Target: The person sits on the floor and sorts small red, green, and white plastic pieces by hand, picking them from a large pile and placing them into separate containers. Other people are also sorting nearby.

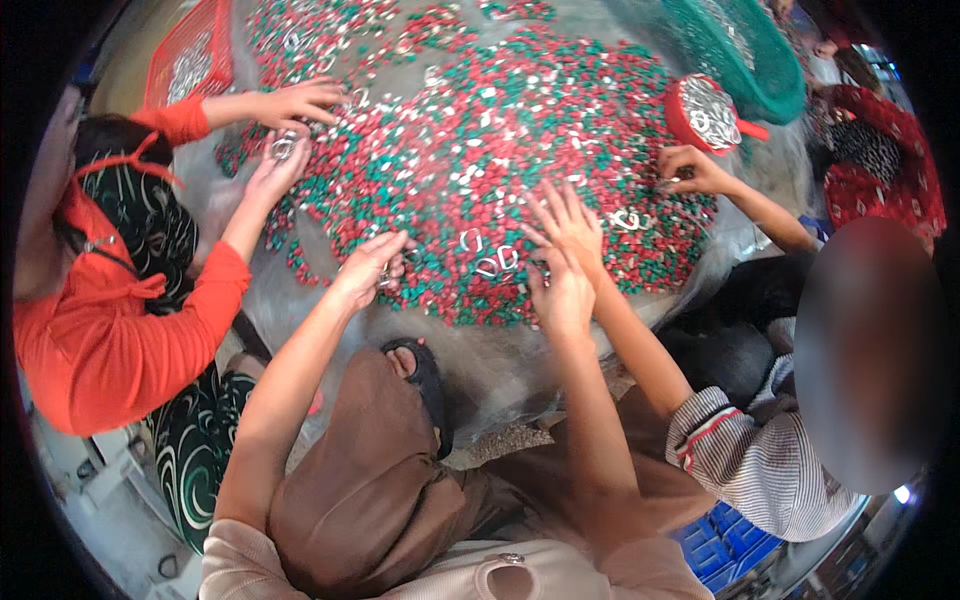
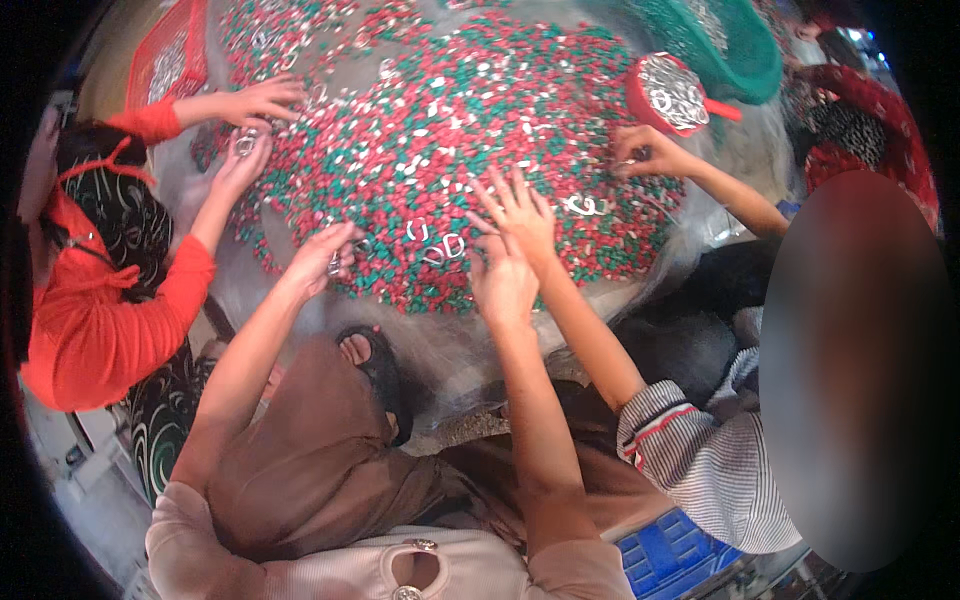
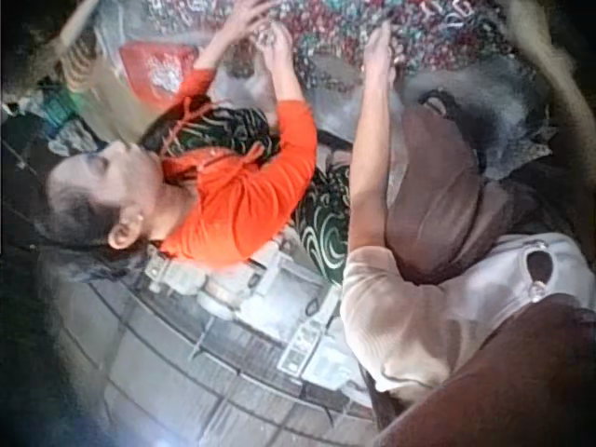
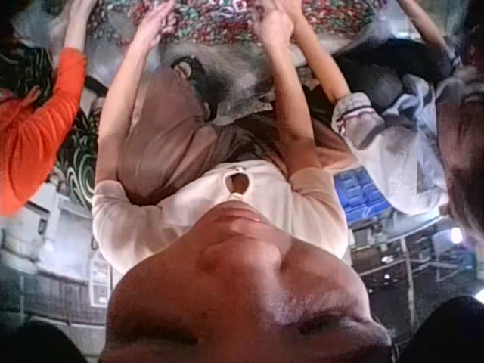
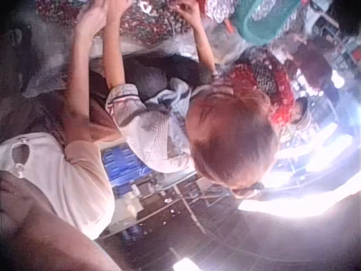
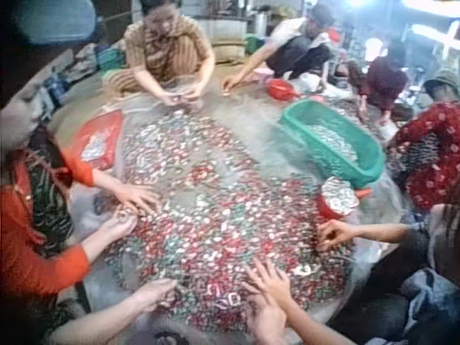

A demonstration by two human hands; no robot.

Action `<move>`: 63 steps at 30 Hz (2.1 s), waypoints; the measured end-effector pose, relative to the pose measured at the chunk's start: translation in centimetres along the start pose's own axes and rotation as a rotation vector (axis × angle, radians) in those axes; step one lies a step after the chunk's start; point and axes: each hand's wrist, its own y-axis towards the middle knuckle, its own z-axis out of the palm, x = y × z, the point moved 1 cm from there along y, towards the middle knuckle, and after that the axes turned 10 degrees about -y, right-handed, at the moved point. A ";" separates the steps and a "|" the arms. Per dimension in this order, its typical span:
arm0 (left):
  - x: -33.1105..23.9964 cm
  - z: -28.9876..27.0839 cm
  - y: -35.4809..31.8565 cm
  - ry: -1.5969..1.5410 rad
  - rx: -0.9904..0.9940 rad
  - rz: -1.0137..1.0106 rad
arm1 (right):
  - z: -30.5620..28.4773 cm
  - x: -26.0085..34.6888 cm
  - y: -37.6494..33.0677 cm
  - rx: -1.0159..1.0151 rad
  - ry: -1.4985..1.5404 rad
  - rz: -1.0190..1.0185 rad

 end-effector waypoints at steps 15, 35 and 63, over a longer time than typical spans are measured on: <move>1.9 -0.6 -0.8 1.255 -0.167 1.016 | 2.6 0.2 0.6 0.000 0.253 -0.013; 1.4 -0.7 0.5 -0.287 0.489 0.029 | 1.0 9.7 -0.4 0.200 0.428 -0.130; 2.2 -0.7 -0.5 -0.472 0.220 -0.130 | 5.0 6.8 0.2 0.038 -0.246 -0.091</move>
